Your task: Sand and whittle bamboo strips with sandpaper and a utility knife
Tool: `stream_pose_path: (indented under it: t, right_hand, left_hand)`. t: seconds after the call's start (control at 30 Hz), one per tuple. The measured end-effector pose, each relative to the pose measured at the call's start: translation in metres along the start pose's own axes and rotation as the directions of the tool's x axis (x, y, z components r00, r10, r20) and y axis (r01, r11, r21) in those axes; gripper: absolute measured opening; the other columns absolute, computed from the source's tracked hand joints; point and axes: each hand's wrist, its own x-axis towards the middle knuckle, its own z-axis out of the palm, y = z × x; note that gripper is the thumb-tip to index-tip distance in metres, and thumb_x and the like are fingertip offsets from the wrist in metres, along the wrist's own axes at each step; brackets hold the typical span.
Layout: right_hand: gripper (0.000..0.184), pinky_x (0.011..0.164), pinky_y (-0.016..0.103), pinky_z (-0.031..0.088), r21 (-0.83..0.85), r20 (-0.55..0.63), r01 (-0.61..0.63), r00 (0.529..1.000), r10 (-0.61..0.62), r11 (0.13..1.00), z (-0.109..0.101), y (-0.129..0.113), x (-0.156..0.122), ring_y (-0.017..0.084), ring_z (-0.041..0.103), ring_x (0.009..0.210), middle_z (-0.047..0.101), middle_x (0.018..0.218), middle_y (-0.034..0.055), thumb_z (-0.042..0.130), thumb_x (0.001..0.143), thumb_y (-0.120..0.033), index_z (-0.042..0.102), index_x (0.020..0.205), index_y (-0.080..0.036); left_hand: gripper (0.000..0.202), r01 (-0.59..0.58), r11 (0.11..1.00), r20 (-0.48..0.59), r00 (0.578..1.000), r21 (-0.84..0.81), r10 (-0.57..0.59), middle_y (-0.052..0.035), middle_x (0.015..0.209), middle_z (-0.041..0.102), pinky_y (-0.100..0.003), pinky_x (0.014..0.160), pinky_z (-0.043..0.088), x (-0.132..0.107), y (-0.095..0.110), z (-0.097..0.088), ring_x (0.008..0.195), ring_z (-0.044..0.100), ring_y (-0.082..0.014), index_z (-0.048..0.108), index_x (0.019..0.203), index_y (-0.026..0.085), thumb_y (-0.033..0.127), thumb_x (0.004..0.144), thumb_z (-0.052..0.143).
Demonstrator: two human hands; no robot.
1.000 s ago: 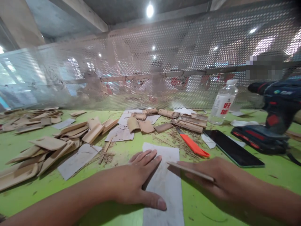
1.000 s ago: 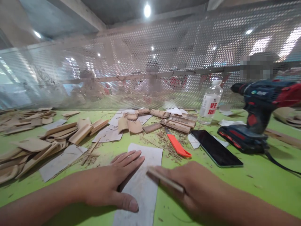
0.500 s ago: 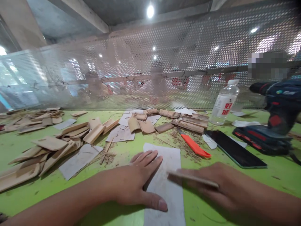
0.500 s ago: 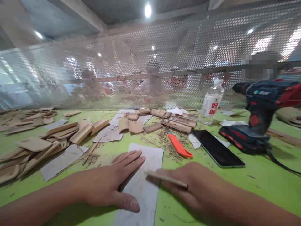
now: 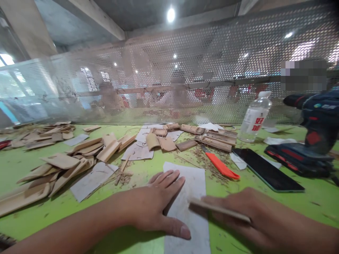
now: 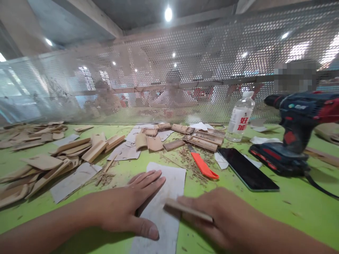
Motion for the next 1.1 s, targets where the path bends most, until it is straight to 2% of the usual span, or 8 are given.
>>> stream_pose_path:
  t: [0.07, 0.13, 0.27, 0.4, 0.5, 0.67, 0.9, 1.1]
  right_hand:
    - [0.036, 0.067, 0.023, 0.052, 0.061, 0.075, 0.027, 0.997, -0.032, 0.998, 0.001, -0.002, 0.0, 0.015, 0.071, 0.07, 0.08, 0.093, -0.0003, 0.043, 0.108, -0.043, 0.07, 0.13, -0.036]
    - [0.038, 0.072, 0.025, 0.054, 0.11, 0.074, 0.006, 0.997, -0.014, 0.994, 0.0, -0.001, 0.001, 0.018, 0.072, 0.076, 0.08, 0.099, 0.0008, 0.042, 0.108, -0.046, 0.069, 0.133, -0.036]
    - [0.044, 0.072, 0.028, 0.055, 0.153, 0.03, -0.064, 0.998, 0.06, 0.986, -0.001, 0.005, 0.004, 0.02, 0.07, 0.075, 0.08, 0.093, 0.0021, 0.039, 0.107, -0.052, 0.072, 0.127, -0.032]
    - [0.044, 0.064, 0.026, 0.05, 0.104, 0.08, -0.082, 0.994, 0.074, 0.991, 0.001, -0.001, 0.002, 0.017, 0.066, 0.067, 0.077, 0.085, 0.0022, 0.037, 0.108, -0.049, 0.075, 0.114, -0.029]
    - [0.042, 0.064, 0.026, 0.049, 0.098, 0.115, -0.076, 0.991, 0.064, 0.992, 0.0, -0.005, 0.002, 0.017, 0.066, 0.067, 0.077, 0.086, 0.0017, 0.038, 0.108, -0.047, 0.075, 0.115, -0.029]
    - [0.042, 0.067, 0.026, 0.052, 0.162, 0.072, -0.084, 0.995, 0.073, 0.983, 0.0, -0.005, 0.003, 0.018, 0.068, 0.069, 0.079, 0.088, 0.0021, 0.039, 0.107, -0.051, 0.074, 0.121, -0.032]
    - [0.044, 0.072, 0.026, 0.054, 0.083, 0.072, -0.088, 0.994, 0.082, 0.993, 0.004, -0.005, 0.001, 0.019, 0.072, 0.072, 0.08, 0.09, 0.0027, 0.037, 0.108, -0.048, 0.072, 0.129, -0.033]
    - [0.039, 0.069, 0.025, 0.055, 0.113, 0.049, -0.087, 0.995, 0.082, 0.99, 0.002, -0.005, 0.002, 0.019, 0.073, 0.07, 0.081, 0.09, 0.0011, 0.043, 0.106, -0.046, 0.071, 0.131, -0.036]
  left_hand:
    - [0.123, 0.002, 1.0, 0.008, 1.0, 0.003, -0.002, -0.0137, 0.167, -0.01, -0.06, 0.124, 0.014, 0.0, 0.0, 0.0, 0.155, -0.006, -0.0394, 0.004, 0.166, 0.015, 0.086, 0.081, 0.058]
    - [0.123, 0.013, 1.0, 0.003, 1.0, 0.008, -0.013, -0.0131, 0.168, -0.01, -0.06, 0.124, 0.015, 0.0, 0.0, 0.0, 0.155, -0.005, -0.04, 0.003, 0.166, 0.016, 0.087, 0.081, 0.057]
    - [0.121, 0.022, 1.0, 0.003, 1.0, 0.016, -0.022, -0.0121, 0.168, -0.011, -0.059, 0.125, 0.014, 0.0, 0.0, 0.0, 0.155, -0.006, -0.0396, 0.002, 0.166, 0.017, 0.087, 0.082, 0.055]
    - [0.121, 0.003, 1.0, -0.009, 1.0, -0.008, -0.003, -0.0135, 0.168, -0.009, -0.061, 0.124, 0.014, -0.001, 0.0, 0.001, 0.155, -0.005, -0.0407, 0.005, 0.166, 0.017, 0.086, 0.082, 0.057]
    - [0.121, -0.001, 1.0, -0.01, 1.0, -0.009, 0.0, -0.0143, 0.167, -0.009, -0.061, 0.124, 0.012, 0.0, 0.0, 0.0, 0.155, -0.006, -0.0408, 0.005, 0.166, 0.016, 0.085, 0.082, 0.057]
    - [0.121, -0.007, 1.0, -0.021, 1.0, -0.017, 0.006, -0.0149, 0.167, -0.009, -0.064, 0.123, 0.014, 0.0, -0.001, 0.001, 0.154, -0.005, -0.043, 0.006, 0.166, 0.018, 0.086, 0.081, 0.058]
    - [0.12, -0.002, 1.0, -0.016, 1.0, -0.012, 0.002, -0.0148, 0.166, -0.009, -0.063, 0.123, 0.015, 0.001, 0.001, 0.0, 0.154, -0.006, -0.0412, 0.005, 0.166, 0.016, 0.083, 0.083, 0.059]
    - [0.12, 0.006, 1.0, -0.009, 1.0, -0.008, -0.006, -0.0147, 0.166, -0.009, -0.063, 0.123, 0.015, -0.001, 0.002, -0.001, 0.154, -0.006, -0.0412, 0.005, 0.166, 0.016, 0.083, 0.082, 0.06]
